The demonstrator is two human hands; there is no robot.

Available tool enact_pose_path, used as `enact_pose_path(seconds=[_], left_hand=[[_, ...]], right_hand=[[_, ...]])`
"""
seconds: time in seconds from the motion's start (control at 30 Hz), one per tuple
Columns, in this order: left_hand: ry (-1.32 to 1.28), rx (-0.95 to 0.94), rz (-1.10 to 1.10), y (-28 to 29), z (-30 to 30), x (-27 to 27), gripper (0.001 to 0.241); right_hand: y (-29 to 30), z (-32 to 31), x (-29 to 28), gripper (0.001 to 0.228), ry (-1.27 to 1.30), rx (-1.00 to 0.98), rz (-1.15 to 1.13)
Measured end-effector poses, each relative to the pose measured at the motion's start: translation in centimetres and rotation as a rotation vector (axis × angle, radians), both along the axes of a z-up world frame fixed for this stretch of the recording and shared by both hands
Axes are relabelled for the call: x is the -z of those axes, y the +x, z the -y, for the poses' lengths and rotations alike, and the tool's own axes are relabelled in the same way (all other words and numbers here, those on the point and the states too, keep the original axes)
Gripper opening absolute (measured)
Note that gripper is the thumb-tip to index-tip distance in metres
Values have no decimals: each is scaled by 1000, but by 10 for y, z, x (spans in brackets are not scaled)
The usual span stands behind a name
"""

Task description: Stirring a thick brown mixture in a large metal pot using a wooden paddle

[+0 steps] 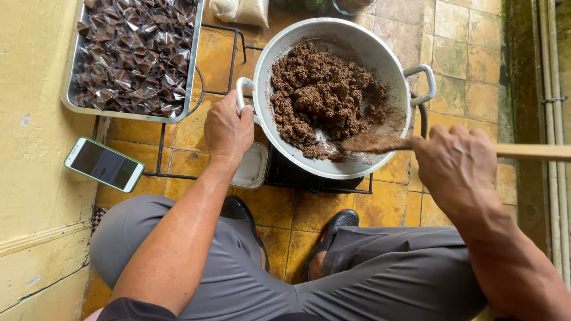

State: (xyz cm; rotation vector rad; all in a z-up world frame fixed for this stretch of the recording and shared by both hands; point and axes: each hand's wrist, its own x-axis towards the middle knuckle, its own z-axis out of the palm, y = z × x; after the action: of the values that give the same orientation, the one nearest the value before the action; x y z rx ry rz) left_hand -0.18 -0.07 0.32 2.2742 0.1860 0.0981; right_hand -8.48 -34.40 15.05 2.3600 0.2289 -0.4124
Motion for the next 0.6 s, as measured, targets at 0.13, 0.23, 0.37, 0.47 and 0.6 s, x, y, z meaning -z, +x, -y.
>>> enact_pose_path(seconds=[0.13,0.23,0.37,0.47,0.6], left_hand=[[-3,-5,-12,1,0,1,19],[11,20,41,2,0,5,15],[10,-3,10,3,1,11,28],[8,-2,4,3,0,16,32],[-5,-2,2,5,-3,18,39]], right_hand=[[-8,23,45,26,-62,21,17],[7,18,73,25,0,-6,111],[36,27,108,20,140,-136,258],[49,40,142,18,211,-278,411],[61,45,136,19,253,-365,458]])
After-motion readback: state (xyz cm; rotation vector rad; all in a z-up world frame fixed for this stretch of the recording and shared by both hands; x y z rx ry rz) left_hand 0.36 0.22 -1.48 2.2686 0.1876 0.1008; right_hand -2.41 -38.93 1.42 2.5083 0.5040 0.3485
